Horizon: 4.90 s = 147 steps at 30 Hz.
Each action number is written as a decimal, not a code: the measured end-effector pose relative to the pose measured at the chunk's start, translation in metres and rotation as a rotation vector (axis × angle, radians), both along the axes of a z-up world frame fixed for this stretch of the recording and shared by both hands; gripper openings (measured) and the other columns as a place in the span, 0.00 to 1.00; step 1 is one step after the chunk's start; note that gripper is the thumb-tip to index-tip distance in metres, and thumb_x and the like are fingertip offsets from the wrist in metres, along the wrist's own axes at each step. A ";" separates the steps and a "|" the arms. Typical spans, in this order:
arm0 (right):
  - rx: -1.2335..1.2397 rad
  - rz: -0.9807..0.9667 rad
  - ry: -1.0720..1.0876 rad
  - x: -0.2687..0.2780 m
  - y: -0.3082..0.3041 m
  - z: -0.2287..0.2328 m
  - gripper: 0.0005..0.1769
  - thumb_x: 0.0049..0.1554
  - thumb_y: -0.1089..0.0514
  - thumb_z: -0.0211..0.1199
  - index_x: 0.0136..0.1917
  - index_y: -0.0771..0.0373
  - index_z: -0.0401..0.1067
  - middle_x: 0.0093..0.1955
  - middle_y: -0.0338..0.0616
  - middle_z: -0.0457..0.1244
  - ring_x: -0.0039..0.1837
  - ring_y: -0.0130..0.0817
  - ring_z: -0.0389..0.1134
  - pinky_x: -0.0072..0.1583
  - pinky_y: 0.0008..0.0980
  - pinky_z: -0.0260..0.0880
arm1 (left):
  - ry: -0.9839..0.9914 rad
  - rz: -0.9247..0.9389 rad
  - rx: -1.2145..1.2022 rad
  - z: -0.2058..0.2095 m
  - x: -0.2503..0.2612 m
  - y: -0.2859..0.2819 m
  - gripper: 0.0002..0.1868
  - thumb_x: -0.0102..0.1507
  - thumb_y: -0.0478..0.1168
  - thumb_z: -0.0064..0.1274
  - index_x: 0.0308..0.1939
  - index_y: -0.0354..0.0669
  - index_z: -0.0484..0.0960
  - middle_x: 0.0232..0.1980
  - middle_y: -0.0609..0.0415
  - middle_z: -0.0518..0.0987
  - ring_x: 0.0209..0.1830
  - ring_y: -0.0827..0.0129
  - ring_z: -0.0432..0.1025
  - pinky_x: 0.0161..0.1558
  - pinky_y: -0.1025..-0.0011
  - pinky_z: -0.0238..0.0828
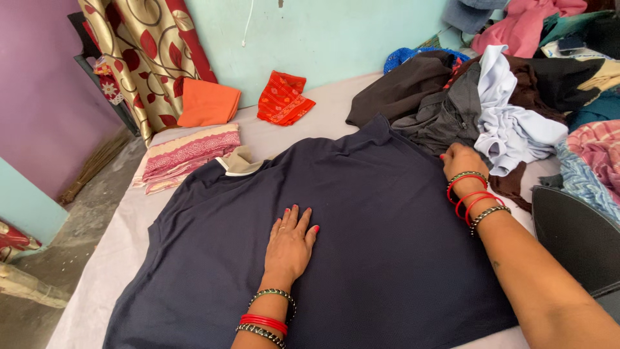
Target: The person irons a patterned cloth and then a dark blue shirt on a bed. They smooth the fabric with their hands, use the iron to press the items, and fold the finished pieces. The person handles multiple garments from a pile on the bed.
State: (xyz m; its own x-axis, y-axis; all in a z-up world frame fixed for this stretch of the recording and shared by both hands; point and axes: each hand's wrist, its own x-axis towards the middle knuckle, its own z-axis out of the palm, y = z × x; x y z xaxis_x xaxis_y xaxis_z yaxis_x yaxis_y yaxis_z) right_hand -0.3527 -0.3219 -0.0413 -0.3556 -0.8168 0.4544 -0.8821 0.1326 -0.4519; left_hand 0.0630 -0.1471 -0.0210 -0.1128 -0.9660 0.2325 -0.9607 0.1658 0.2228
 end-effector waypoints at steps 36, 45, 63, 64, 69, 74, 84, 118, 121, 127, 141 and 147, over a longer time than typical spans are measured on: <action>0.339 -0.015 0.353 -0.004 -0.022 -0.015 0.26 0.69 0.36 0.47 0.67 0.55 0.71 0.58 0.64 0.71 0.61 0.62 0.72 0.60 0.58 0.70 | -0.121 0.644 -0.211 -0.026 0.233 0.033 0.30 0.68 0.57 0.43 0.72 0.55 0.65 0.74 0.45 0.65 0.75 0.51 0.57 0.70 0.44 0.48; 0.371 -0.111 0.402 -0.018 -0.043 -0.032 0.27 0.70 0.35 0.46 0.68 0.54 0.70 0.53 0.65 0.73 0.56 0.63 0.75 0.57 0.56 0.72 | 0.090 0.919 -0.032 0.005 0.264 0.014 0.23 0.63 0.58 0.56 0.52 0.47 0.83 0.56 0.44 0.79 0.59 0.47 0.73 0.58 0.56 0.71; -0.098 0.027 0.516 -0.007 0.009 0.005 0.25 0.65 0.39 0.63 0.54 0.66 0.73 0.51 0.60 0.69 0.53 0.57 0.72 0.56 0.52 0.72 | -0.066 0.242 -0.537 0.030 0.214 0.052 0.22 0.59 0.47 0.60 0.54 0.41 0.80 0.59 0.46 0.78 0.60 0.50 0.71 0.61 0.51 0.65; 0.072 -0.032 0.467 0.025 0.021 0.019 0.23 0.66 0.38 0.63 0.53 0.62 0.77 0.50 0.58 0.71 0.54 0.57 0.74 0.53 0.55 0.73 | -0.039 0.112 -0.495 0.032 0.197 0.052 0.21 0.59 0.47 0.60 0.52 0.41 0.81 0.60 0.44 0.77 0.61 0.49 0.70 0.62 0.51 0.63; 0.104 1.092 0.240 0.194 0.115 0.035 0.24 0.61 0.40 0.51 0.62 0.51 0.75 0.64 0.40 0.68 0.68 0.41 0.68 0.70 0.41 0.64 | 0.133 -0.258 -0.154 0.023 0.100 0.051 0.22 0.63 0.50 0.55 0.59 0.48 0.80 0.68 0.47 0.73 0.73 0.54 0.62 0.72 0.52 0.51; 0.298 1.197 0.486 0.254 0.127 0.027 0.31 0.65 0.37 0.40 0.79 0.43 0.55 0.83 0.38 0.46 0.84 0.40 0.39 0.77 0.53 0.37 | 0.056 -0.143 -0.049 0.011 0.084 0.036 0.27 0.67 0.57 0.46 0.68 0.55 0.73 0.75 0.52 0.66 0.78 0.56 0.54 0.74 0.49 0.44; 0.495 0.499 0.522 0.126 0.056 -0.001 0.38 0.62 0.27 0.30 0.83 0.34 0.41 0.86 0.32 0.35 0.86 0.38 0.33 0.79 0.54 0.34 | -0.002 0.074 0.006 -0.006 0.132 0.025 0.32 0.68 0.61 0.39 0.75 0.63 0.63 0.82 0.52 0.50 0.82 0.58 0.43 0.76 0.55 0.38; 0.546 0.132 0.434 0.023 0.269 -0.017 0.45 0.64 0.26 0.35 0.83 0.54 0.42 0.83 0.57 0.38 0.83 0.53 0.37 0.77 0.47 0.38 | 0.061 -0.279 0.423 0.044 -0.036 0.213 0.32 0.65 0.59 0.48 0.74 0.71 0.63 0.84 0.57 0.46 0.85 0.58 0.33 0.78 0.45 0.23; 0.496 0.289 0.328 0.011 0.291 0.000 0.38 0.62 0.32 0.46 0.77 0.54 0.55 0.79 0.53 0.51 0.76 0.51 0.54 0.75 0.42 0.52 | 0.078 -0.356 0.394 0.036 -0.054 0.216 0.30 0.65 0.56 0.50 0.72 0.67 0.66 0.83 0.57 0.49 0.84 0.60 0.36 0.78 0.47 0.24; -0.340 0.321 0.050 -0.109 0.295 0.051 0.16 0.60 0.52 0.55 0.56 0.57 0.77 0.57 0.52 0.71 0.55 0.51 0.73 0.57 0.46 0.73 | 0.155 -0.545 0.261 0.026 -0.096 0.222 0.27 0.66 0.49 0.51 0.70 0.57 0.71 0.80 0.53 0.59 0.82 0.59 0.45 0.77 0.53 0.32; 0.587 -0.066 -0.281 -0.259 0.206 -0.030 0.26 0.54 0.49 0.66 0.46 0.80 0.78 0.38 0.61 0.71 0.38 0.50 0.72 0.41 0.44 0.69 | 0.251 -0.582 0.156 0.008 -0.165 0.201 0.33 0.64 0.49 0.53 0.73 0.45 0.68 0.78 0.41 0.60 0.81 0.52 0.49 0.76 0.51 0.40; 0.307 0.241 -0.994 -0.209 0.245 0.042 0.17 0.54 0.59 0.64 0.47 0.80 0.71 0.38 0.54 0.67 0.36 0.41 0.69 0.38 0.40 0.71 | 0.158 -0.573 0.136 -0.007 -0.217 0.177 0.40 0.64 0.56 0.53 0.76 0.43 0.63 0.80 0.40 0.56 0.82 0.50 0.45 0.76 0.45 0.36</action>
